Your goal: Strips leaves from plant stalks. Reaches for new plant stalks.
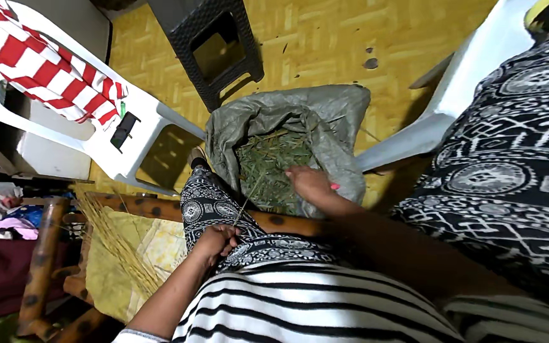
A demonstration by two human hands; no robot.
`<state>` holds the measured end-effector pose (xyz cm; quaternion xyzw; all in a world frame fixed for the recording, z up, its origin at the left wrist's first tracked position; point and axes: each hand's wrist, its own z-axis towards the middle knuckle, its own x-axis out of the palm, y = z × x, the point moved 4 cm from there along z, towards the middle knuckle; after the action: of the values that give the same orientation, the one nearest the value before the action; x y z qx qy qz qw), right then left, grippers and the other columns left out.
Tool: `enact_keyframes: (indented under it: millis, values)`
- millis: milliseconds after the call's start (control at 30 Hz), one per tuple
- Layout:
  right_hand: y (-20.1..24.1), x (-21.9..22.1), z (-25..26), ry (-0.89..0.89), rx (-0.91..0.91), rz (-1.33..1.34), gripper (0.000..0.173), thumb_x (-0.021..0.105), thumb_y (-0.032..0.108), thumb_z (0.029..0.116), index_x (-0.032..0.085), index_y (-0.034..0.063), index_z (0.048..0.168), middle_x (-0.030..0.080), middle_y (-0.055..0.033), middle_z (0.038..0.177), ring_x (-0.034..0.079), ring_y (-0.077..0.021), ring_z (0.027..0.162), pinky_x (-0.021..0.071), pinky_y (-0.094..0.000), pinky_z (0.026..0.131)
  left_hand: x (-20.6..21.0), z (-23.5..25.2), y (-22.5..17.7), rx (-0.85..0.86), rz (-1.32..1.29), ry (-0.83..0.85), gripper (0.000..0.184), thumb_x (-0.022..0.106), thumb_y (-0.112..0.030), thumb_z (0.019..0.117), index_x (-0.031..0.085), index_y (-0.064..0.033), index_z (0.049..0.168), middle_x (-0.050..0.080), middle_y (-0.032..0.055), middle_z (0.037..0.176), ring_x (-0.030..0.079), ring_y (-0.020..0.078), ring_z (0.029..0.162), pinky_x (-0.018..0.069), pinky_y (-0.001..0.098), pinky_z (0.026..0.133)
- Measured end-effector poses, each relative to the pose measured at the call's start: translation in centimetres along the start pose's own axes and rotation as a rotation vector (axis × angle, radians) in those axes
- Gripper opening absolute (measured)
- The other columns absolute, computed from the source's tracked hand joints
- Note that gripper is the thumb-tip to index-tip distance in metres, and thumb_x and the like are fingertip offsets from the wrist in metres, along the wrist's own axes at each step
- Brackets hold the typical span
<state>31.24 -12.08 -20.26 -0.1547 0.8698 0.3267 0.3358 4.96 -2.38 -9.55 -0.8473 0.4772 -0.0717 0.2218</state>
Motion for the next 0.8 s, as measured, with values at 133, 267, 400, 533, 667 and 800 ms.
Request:
enact_keyframes:
  millis: [133, 267, 400, 533, 667, 800]
  values:
    - [4.3, 0.1, -2.7, 0.059, -0.203, 0.141, 0.042, 0.040, 0.028, 0.1125, 0.058, 0.0034, 0.141, 0.058, -0.0240, 0.142, 0.058, -0.0445, 0.129, 0.0437, -0.0643, 0.107, 1.0, 0.7, -1.4, 0.077, 0.059, -0.070, 0.024, 0.047, -0.013, 0.1094, 0.065, 0.0023, 0.115, 0.058, -0.0031, 0.064, 0.043, 0.0018, 0.047, 0.0362, 0.0180, 0.045]
    - [7.0, 1.0, -5.3, 0.163, -0.418, 0.075, 0.043, 0.039, 0.033, 0.1121, 0.061, 0.0067, 0.139, 0.062, -0.0220, 0.137, 0.058, -0.0413, 0.129, 0.0417, -0.0613, 0.109, 1.9, 1.5, -2.5, 0.134, 0.170, -0.104, 0.025, 0.049, -0.015, 0.1093, 0.066, 0.0015, 0.116, 0.060, -0.0032, 0.069, 0.048, 0.0015, 0.052, 0.0400, 0.0186, 0.051]
    - [7.1, 1.3, -5.6, 0.205, -0.421, -0.010, 0.046, 0.035, 0.035, 0.1129, 0.058, 0.0089, 0.143, 0.061, -0.0206, 0.139, 0.056, -0.0397, 0.132, 0.0397, -0.0596, 0.111, 2.5, 2.0, -3.1, 0.169, 0.216, -0.101, 0.026, 0.047, -0.015, 0.1097, 0.067, 0.0016, 0.115, 0.060, -0.0034, 0.069, 0.049, 0.0017, 0.054, 0.0408, 0.0191, 0.053]
    - [6.8, 1.2, -5.2, 0.172, -0.376, -0.023, 0.044, 0.036, 0.034, 0.1128, 0.059, 0.0102, 0.142, 0.061, -0.0203, 0.139, 0.056, -0.0399, 0.132, 0.0398, -0.0595, 0.111, 2.4, 2.2, -3.0, 0.187, 0.222, -0.104, 0.026, 0.047, -0.013, 0.1096, 0.067, 0.0019, 0.114, 0.061, -0.0032, 0.070, 0.050, 0.0022, 0.055, 0.0427, 0.0196, 0.055]
    - [6.3, 0.9, -4.6, 0.129, -0.315, -0.016, 0.041, 0.040, 0.032, 0.1123, 0.061, 0.0097, 0.140, 0.063, -0.0210, 0.135, 0.058, -0.0408, 0.128, 0.0424, -0.0608, 0.107, 2.0, 2.0, -2.8, 0.190, 0.221, -0.098, 0.025, 0.048, -0.012, 0.1091, 0.067, 0.0021, 0.113, 0.061, -0.0030, 0.071, 0.052, 0.0022, 0.057, 0.0445, 0.0195, 0.056]
    - [4.6, 0.2, -3.2, 0.083, -0.208, 0.005, 0.040, 0.041, 0.029, 0.1121, 0.061, 0.0068, 0.139, 0.061, -0.0240, 0.138, 0.058, -0.0456, 0.127, 0.0429, -0.0650, 0.106, 2.0, 1.1, -2.6, 0.160, 0.247, -0.062, 0.025, 0.047, -0.013, 0.1093, 0.066, 0.0013, 0.116, 0.060, -0.0034, 0.071, 0.050, 0.0022, 0.056, 0.0428, 0.0197, 0.055]
